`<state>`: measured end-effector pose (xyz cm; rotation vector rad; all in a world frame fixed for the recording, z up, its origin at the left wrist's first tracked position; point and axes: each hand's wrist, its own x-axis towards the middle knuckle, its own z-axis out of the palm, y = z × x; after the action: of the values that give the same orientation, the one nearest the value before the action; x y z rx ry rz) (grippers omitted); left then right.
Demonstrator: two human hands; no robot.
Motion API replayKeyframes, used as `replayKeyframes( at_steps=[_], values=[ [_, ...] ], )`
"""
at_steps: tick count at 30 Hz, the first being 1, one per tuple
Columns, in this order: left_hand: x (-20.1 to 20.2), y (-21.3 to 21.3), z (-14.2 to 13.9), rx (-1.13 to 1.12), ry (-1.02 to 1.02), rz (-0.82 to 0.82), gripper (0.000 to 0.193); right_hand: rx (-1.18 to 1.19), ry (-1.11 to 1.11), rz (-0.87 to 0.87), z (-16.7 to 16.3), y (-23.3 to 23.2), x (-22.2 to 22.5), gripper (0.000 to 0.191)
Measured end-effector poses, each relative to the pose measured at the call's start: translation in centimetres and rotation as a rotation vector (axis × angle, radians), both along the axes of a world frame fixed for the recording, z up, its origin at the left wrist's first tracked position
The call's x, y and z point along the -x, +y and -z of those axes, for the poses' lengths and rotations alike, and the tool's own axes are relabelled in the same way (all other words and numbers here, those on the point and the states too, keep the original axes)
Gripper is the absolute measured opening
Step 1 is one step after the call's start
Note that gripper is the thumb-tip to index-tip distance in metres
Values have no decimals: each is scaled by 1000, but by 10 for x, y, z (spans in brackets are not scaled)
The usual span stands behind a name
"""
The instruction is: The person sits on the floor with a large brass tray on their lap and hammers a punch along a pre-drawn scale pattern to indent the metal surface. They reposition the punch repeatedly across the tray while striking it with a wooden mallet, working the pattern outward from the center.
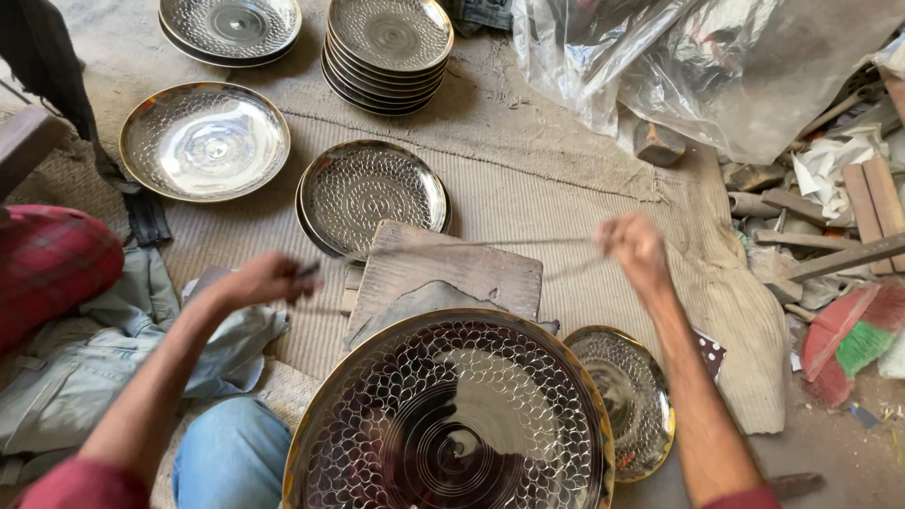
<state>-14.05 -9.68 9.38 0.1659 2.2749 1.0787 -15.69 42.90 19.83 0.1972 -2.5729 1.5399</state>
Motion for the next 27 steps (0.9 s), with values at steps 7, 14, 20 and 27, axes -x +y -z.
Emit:
replayKeyframes(
  at_steps=[7, 14, 20, 27],
  values=[
    [-103, -35, 11, -745, -287, -144, 37, 423, -761, -361, 61, 64, -123, 29],
    [-105, 16, -92, -1444, 36, -334, 29, 868, -244, -355, -36, 17, -172, 39],
    [-154, -7, -121, -973, 422, 325, 18, 741, -19, -503, -23, 37, -219, 15],
    [-177, -13, -75, -8, 296, -209, 29, 155, -17, 128, 89, 70, -244, 18]
  ],
)
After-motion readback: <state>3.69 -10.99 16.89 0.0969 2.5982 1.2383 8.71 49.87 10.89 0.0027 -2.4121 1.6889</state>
